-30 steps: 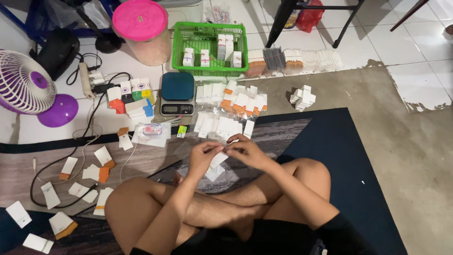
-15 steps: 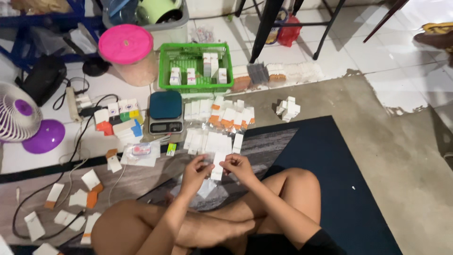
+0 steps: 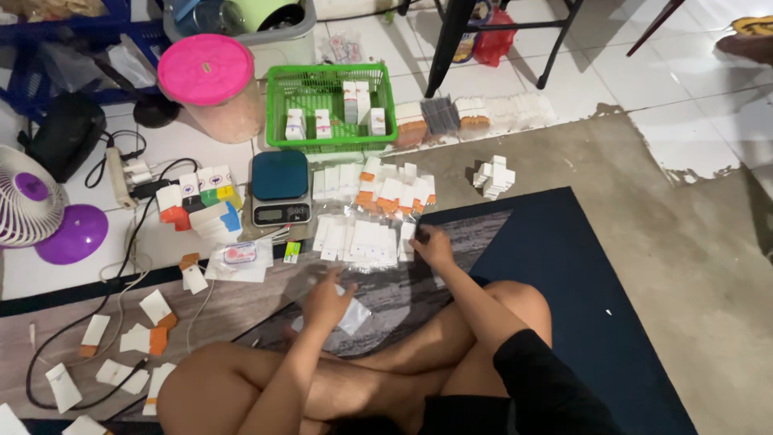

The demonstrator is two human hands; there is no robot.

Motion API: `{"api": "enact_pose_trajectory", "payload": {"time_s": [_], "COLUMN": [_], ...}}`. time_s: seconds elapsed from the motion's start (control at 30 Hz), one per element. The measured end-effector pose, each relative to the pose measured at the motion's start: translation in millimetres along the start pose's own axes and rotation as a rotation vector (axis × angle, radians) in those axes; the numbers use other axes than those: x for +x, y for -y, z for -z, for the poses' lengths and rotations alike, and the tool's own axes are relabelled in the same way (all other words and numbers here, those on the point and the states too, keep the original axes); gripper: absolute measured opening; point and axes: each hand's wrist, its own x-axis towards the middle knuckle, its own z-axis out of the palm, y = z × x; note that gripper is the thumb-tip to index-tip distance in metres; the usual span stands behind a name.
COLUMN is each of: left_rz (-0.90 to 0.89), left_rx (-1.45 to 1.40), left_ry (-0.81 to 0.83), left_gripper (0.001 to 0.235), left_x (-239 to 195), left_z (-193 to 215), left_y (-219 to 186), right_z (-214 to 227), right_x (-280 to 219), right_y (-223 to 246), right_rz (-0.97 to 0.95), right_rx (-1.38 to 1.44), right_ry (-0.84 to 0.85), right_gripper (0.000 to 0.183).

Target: The person sits on a mat and repeatedly picks up small white boxes, places them into clear plastic bags, and sets the filled bags aside. The workspace includes a digital scale, a green basket, and stacks of boxes.

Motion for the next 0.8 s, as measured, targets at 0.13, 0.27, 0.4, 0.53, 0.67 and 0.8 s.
{"api": "enact_pose_trajectory", "payload": {"time_s": [0.13, 0.27, 0.4, 0.53, 0.67, 0.8], "left_rz": [-0.149, -0.194, -0.200, -0.213, -0.154, -0.153], "left_rx": [0.420, 0.670, 0.914, 0.848, 0.832, 0.799], "left_ry": [0.263, 0.420, 0.285, 0.296, 0.360, 0.345], "left_gripper": [0.051, 0.061, 0.078, 0.078, 0.060, 0.042], "left_x": [-16, -5, -14, 2, 5, 0], "left_z": [-17, -60, -58, -60, -58, -47], "left_y": [13, 29, 33, 45, 46, 42], "right_z": [-7, 0, -10, -2, 3, 9], "right_x": [-14, -24, -42, -44, -45, -51], "right_y": [2, 19, 19, 29, 26, 30], "right_rz": [0.060, 0.242, 0.183, 0.293, 0.302, 0.182], "right_rx": [-0.105, -0.189, -0.316, -0.168, -0.084, -0.008], "right_ry": [0.111, 0.108, 0.215, 0.147, 0.167, 0.171], "right_gripper": [0.072, 0.063, 0.067, 0.063, 0.067, 0.061]}}
